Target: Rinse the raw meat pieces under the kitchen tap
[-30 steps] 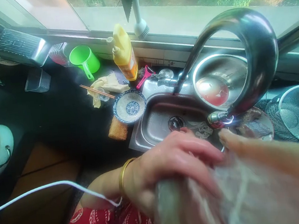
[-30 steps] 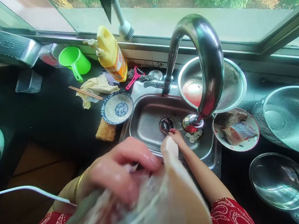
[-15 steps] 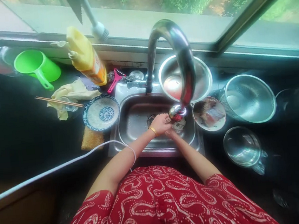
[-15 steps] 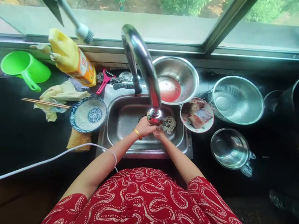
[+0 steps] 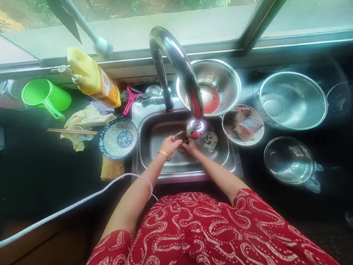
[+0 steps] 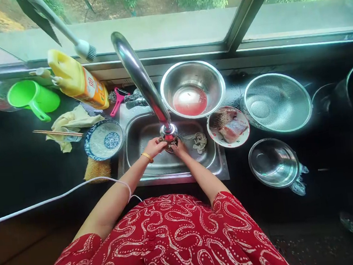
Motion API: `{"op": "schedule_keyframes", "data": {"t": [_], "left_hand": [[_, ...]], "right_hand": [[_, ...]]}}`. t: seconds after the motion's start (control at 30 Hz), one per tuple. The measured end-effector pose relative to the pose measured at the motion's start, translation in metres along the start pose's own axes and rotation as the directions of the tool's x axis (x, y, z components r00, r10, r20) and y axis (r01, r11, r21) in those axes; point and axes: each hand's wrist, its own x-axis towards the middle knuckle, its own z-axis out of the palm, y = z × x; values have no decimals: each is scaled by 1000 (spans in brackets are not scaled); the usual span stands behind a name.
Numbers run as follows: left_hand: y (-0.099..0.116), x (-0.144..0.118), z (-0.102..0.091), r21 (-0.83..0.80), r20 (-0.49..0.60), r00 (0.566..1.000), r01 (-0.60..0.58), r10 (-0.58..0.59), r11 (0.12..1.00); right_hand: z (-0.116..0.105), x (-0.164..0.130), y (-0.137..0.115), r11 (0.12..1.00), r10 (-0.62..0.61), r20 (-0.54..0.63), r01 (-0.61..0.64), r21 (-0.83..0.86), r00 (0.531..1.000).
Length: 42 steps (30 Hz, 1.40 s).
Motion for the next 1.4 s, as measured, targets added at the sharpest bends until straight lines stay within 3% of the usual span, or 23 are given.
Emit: {"op": "schedule_keyframes", "data": {"t": [0.07,0.2,0.3,0.37,0.43,0.5,0.53,0.57,0.63,0.67,0.77,0.83,0.9,0.97,1.03,1.1,1.23,1.4], "left_hand": [[-11,-4,-27,-182,-58,996,59,-70,982],[-13,-26,-89,-543,-166,982,-18,-86,840],[-14,-38,-135,-722,-313,939,-135,-145,679],[-23,-38,-162,-750,-409,885,-188,-222,634],[-39,-30,-182,-680,-508,789,-123,-344,723],[-56,-20,-192,-457,-614,695,74,-375,886],[-62,-16,-193,-269,-659,683,177,-315,947],[-67,-14,-193,-48,-677,704,248,-215,967],[-68,-15,-187,344,-631,776,283,-3,895],[-66,-17,-181,468,-611,787,270,87,841],[-52,-26,-149,593,-577,755,128,310,795],[-46,-24,-113,552,-454,801,-92,391,829],[-48,-13,-67,377,-225,913,-241,341,894],[-56,5,-20,185,-78,986,-134,150,974],[-65,25,19,41,-41,999,36,-34,999],[-70,39,45,-71,-53,990,125,-129,990],[-61,44,61,-145,-102,995,8,-23,989],[-31,32,70,-39,-69,990,-124,121,992]], "right_hand": [[8,6,-9,997,47,30,-44,-70,998],[22,17,-22,964,166,46,-152,-218,985],[29,23,-21,958,185,50,-169,-231,981],[31,25,-17,965,149,38,-136,-225,988],[30,25,-13,977,95,-2,-93,-194,996],[29,25,-9,991,74,-44,-78,-112,996],[28,26,-8,995,81,-58,-84,-61,995],[27,26,-8,995,96,-65,-97,-17,993],[25,28,-10,993,119,-66,-117,34,991],[24,29,-12,993,116,-66,-113,44,991],[20,30,-15,996,74,-69,-70,57,995],[18,28,-15,996,49,-79,-43,73,996],[15,23,-15,994,32,-101,-21,105,994],[13,16,-14,990,37,-110,-21,143,993],[11,9,-14,987,61,-106,-44,155,993],[7,0,-15,982,51,-111,-30,188,992],[-11,-18,-16,946,-23,-182,80,314,983],[-48,-38,-18,974,14,-256,45,222,967]]}}
